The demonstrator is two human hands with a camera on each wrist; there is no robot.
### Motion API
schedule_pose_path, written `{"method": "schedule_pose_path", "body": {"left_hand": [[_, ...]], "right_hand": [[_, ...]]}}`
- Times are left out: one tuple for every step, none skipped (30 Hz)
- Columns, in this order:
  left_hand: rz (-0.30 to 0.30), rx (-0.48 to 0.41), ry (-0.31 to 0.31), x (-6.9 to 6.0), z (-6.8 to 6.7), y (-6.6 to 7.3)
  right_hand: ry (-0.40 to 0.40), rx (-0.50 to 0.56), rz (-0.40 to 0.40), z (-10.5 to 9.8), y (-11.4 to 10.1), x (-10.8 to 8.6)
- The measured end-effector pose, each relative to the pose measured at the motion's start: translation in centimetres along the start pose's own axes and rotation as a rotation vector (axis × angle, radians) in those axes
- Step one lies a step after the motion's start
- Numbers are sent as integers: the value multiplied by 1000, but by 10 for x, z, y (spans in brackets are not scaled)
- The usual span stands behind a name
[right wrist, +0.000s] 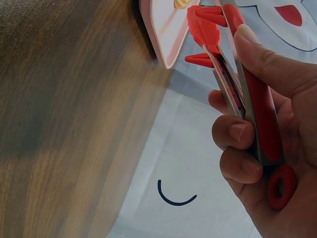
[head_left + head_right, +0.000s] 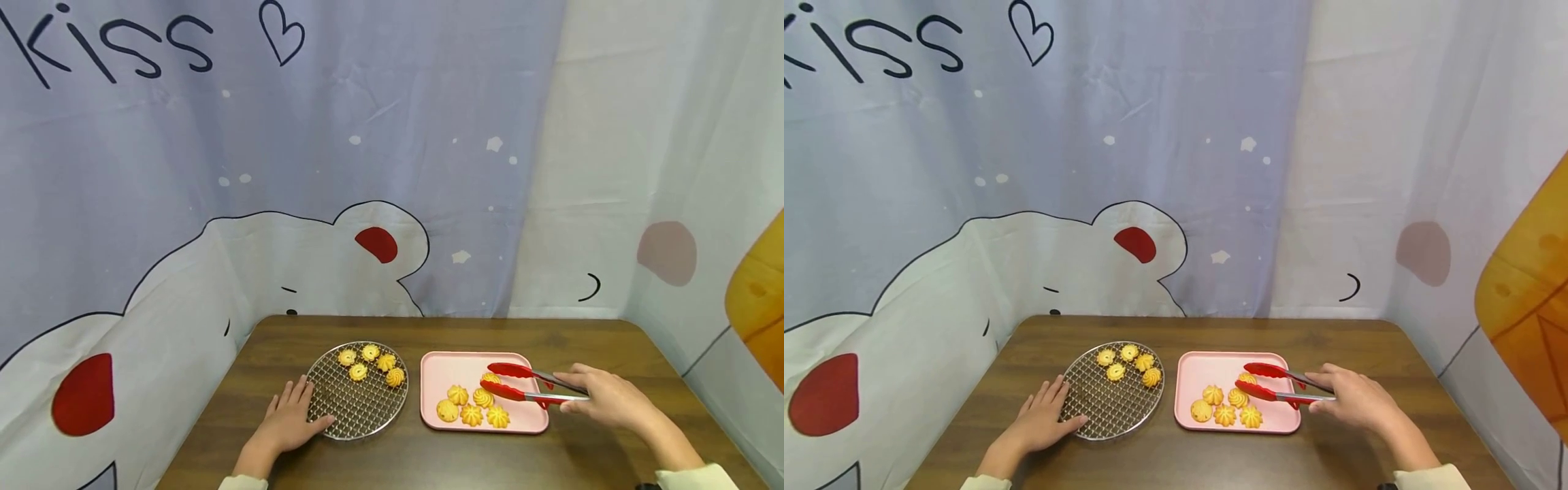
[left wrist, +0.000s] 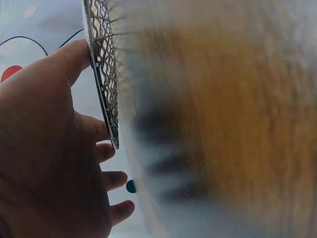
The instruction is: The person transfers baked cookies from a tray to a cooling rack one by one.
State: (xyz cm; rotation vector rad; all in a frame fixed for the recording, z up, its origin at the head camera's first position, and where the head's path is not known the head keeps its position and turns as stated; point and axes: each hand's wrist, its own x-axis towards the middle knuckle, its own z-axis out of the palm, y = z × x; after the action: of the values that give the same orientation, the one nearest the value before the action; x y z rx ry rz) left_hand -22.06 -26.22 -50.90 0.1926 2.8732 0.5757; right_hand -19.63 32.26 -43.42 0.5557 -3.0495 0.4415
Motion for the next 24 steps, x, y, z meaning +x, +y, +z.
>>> {"method": "schedule_pose_path", "body": {"left_hand": [[0,1,-1,0,0,0],[0,3,-1,0,1,-1],[1,3,-1,0,1,-1],[0,4,-1,0,1,-1],[-1,3,0,1,2,-2],[-2,4,1,1,2,-2],[-4,6,0,2,2,-2],[-4,4,0,3,2,-3],[-6,5,-2,4,2,-3],[-6,6,-3,4,2,-3],[-6,6,-5,4,2,-3],[-6,8,-4,4,2,-3],[-5,10,-5,4,2,-2],[-3,9,-2,4,1,-2],[-3,10,-2,4,1,-2],[-2,9,0,4,0,-1],[-3,10,0,3,0,-1],[-4,11,1,3,0,-1],[-5,11,0,3,0,-1],[-4,12,0,3,0,-1],[-3,14,1,3,0,-1],[-3,15,0,3,0,-1],[-3,18,0,3,0,-1],[-4,18,-1,3,1,-2]], "right_hand": [[-2,-1,2,1,0,0],[-3,-1,4,1,0,-1],[-3,-3,5,1,-1,-1],[-2,-3,6,1,-1,-1],[-2,-4,5,1,-1,-1],[-3,-4,6,0,-1,-1],[-2,-7,6,0,-1,0],[0,-11,6,-1,-1,0],[2,-16,7,-2,-1,0],[3,-19,7,-2,-1,1],[5,-26,7,-3,-1,1],[7,-32,7,-3,0,1],[10,-38,5,-3,0,1],[10,-43,6,-3,0,2],[9,-46,5,-3,1,2],[7,-47,5,-3,1,2],[5,-47,6,-3,1,2],[3,-47,6,-2,1,2],[1,-47,7,-1,1,2],[-1,-48,8,-1,1,2],[-3,-47,9,0,1,2],[-4,-48,10,1,2,2],[-5,-47,12,1,2,2],[-6,-47,12,2,2,3]]}}
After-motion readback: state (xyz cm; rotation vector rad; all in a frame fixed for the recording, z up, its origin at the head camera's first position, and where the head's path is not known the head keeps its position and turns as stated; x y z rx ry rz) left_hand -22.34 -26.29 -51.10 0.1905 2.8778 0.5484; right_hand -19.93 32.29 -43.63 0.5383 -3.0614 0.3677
